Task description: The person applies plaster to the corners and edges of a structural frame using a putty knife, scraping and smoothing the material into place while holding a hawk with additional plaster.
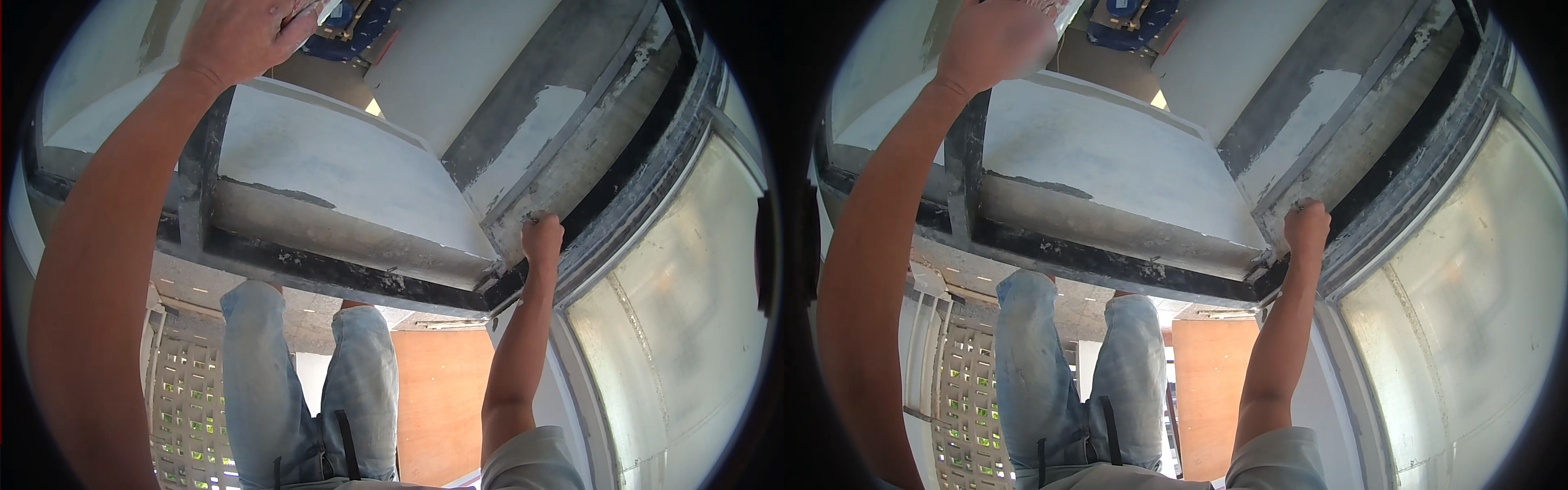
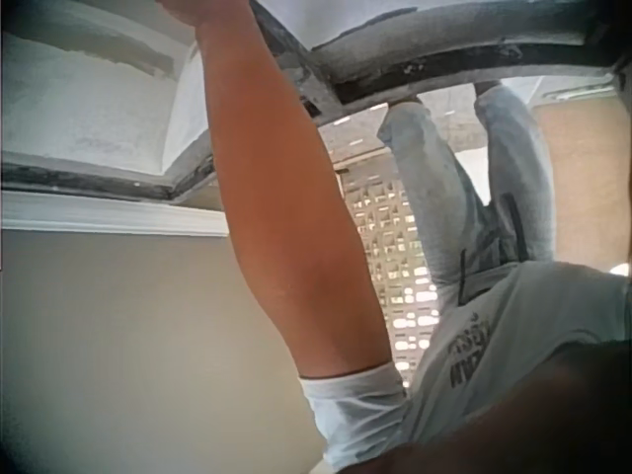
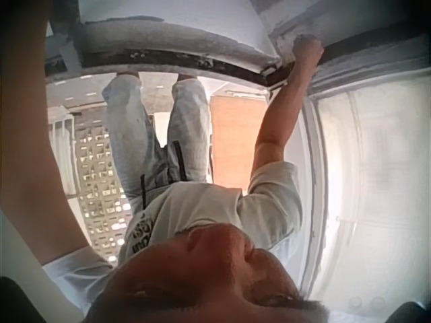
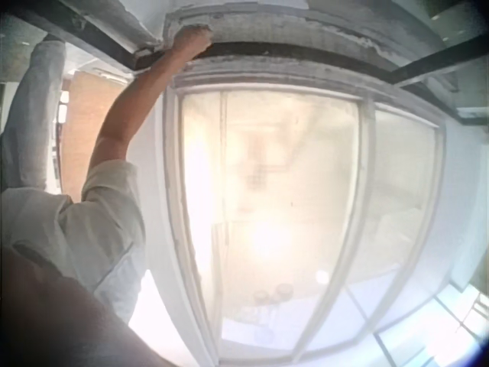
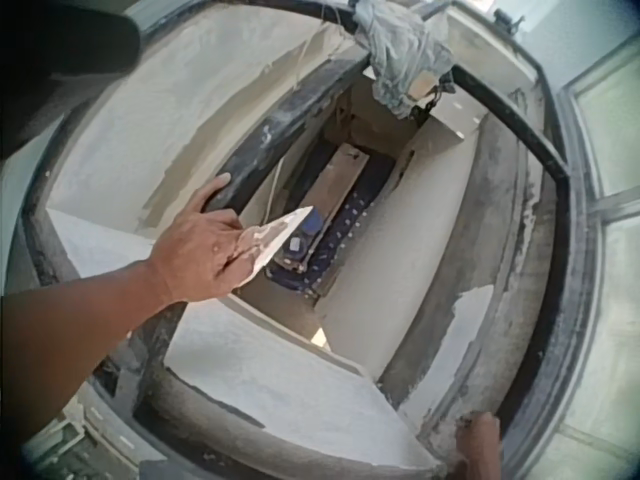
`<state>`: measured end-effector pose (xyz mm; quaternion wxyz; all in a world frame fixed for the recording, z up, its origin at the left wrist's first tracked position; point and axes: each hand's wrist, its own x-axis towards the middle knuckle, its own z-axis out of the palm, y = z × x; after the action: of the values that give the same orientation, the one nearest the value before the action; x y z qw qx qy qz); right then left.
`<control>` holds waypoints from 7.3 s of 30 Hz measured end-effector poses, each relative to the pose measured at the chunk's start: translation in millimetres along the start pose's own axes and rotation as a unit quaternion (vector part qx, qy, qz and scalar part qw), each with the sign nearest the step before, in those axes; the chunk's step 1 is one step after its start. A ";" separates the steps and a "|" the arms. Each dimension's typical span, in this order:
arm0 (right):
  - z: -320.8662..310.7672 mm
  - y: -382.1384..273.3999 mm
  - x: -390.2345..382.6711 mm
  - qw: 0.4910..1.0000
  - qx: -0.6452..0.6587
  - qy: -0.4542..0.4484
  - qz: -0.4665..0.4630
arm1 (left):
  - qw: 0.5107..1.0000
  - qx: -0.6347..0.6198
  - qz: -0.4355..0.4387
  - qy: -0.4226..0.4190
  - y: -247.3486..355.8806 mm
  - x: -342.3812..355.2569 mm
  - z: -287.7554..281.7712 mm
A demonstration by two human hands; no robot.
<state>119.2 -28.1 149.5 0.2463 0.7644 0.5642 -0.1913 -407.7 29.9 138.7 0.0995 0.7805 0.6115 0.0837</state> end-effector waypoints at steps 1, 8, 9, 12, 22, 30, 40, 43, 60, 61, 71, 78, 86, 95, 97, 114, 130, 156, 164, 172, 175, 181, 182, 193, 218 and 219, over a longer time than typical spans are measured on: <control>13.0 8.5 12.0 1.000 -0.001 -0.002 0.000 | 1.000 -0.001 0.000 -0.002 -0.4 -2.2 2.2; -9.7 -18.3 42.3 0.997 0.013 -0.074 -0.034 | 1.000 0.004 -0.016 -0.025 -0.1 -0.3 5.7; -10.7 -2.1 50.9 0.998 -0.025 -0.049 -0.009 | 0.999 -0.008 -0.026 -0.038 0.5 2.1 1.8; 12.8 14.7 70.3 0.995 -0.099 -0.027 -0.006 | 1.000 0.003 -0.002 -0.003 -1.1 5.3 0.2; -16.8 14.5 120.3 0.998 -0.054 0.003 -0.026 | 1.000 0.013 0.004 0.019 1.2 10.4 -1.8; -17.3 9.6 147.0 0.985 -0.140 0.024 -0.101 | 1.000 -0.005 0.004 0.004 3.9 5.5 -0.6; -36.2 0.3 173.4 0.987 -0.111 -0.036 -0.107 | 1.000 -0.006 -0.001 0.001 -2.0 0.4 -1.6; -75.4 -35.1 160.7 0.994 -0.001 -0.107 -0.023 | 1.000 0.019 0.013 0.019 -4.2 -5.5 5.7; -125.8 -50.3 219.2 0.996 -0.061 -0.038 -0.057 | 0.999 -0.013 -0.026 -0.034 3.9 6.3 -7.1; -123.9 -38.0 232.5 0.990 -0.120 0.011 -0.075 | 0.999 -0.017 -0.023 -0.028 5.7 7.9 -8.2; -140.4 -41.9 288.0 0.989 -0.021 -0.062 -0.133 | 1.000 0.022 0.009 -0.017 2.4 10.0 -3.3; -153.0 -55.5 252.0 0.993 0.007 -0.065 -0.095 | 0.999 0.017 -0.007 -0.046 7.7 13.0 -12.6; -34.2 6.9 25.9 0.991 -0.087 -0.106 0.005 | 0.999 0.023 0.013 -0.028 7.5 8.1 -7.8; 0.6 -11.1 -19.0 0.990 0.064 -0.113 -0.064 | 0.998 0.054 0.014 -0.003 -6.0 1.4 0.1; -7.9 -14.7 -30.9 0.994 -0.031 -0.097 -0.037 | 0.999 0.048 0.019 -0.008 0.4 -3.6 1.4; 89.9 36.8 -15.3 0.996 -0.055 -0.070 -0.024 | 1.000 0.007 0.023 -0.001 4.6 7.2 -1.1; 74.2 59.4 -13.1 0.992 -0.067 -0.024 -0.104 | 1.000 -0.020 0.003 -0.010 0.4 2.2 1.2; 37.6 1.9 50.2 0.923 -0.275 -0.222 -0.155 | 0.998 -0.044 0.008 0.035 3.8 13.5 1.6; -47.5 -102.7 6.7 0.933 -0.249 -0.210 -0.150 | 1.000 -0.003 0.006 -0.009 -7.6 -6.3 -1.2; -30.0 -78.4 36.1 0.941 -0.257 -0.158 -0.154 | 1.000 0.010 -0.002 -0.028 -6.4 -1.8 -10.0; -37.0 -79.2 8.6 0.953 -0.218 -0.168 -0.128 | 1.000 -0.002 0.004 -0.013 -8.5 -4.6 -6.0; 9.2 3.5 22.6 0.946 -0.227 -0.198 -0.123 | 0.998 -0.056 0.015 0.022 -3.8 2.4 4.1; -15.5 -16.7 23.4 0.964 -0.199 -0.134 -0.112 | 0.998 -0.061 0.014 0.011 -5.9 -1.4 2.3; -177.5 30.4 141.0 0.887 0.050 0.366 -0.278 | 0.998 0.027 0.034 0.040 0.7 4.9 -0.2; -149.4 33.2 210.4 0.799 0.101 0.490 -0.335 | 0.806 -0.208 0.046 -0.553 305.8 63.7 278.4; -147.6 35.1 211.7 0.803 0.097 0.485 -0.332 | 0.795 -0.238 0.049 -0.555 318.7 64.4 295.5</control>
<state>216.3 213.5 153.3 -0.2141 0.5432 0.8078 0.0805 -18.9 2.9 -64.1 0.6000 0.6739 0.3727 -0.2166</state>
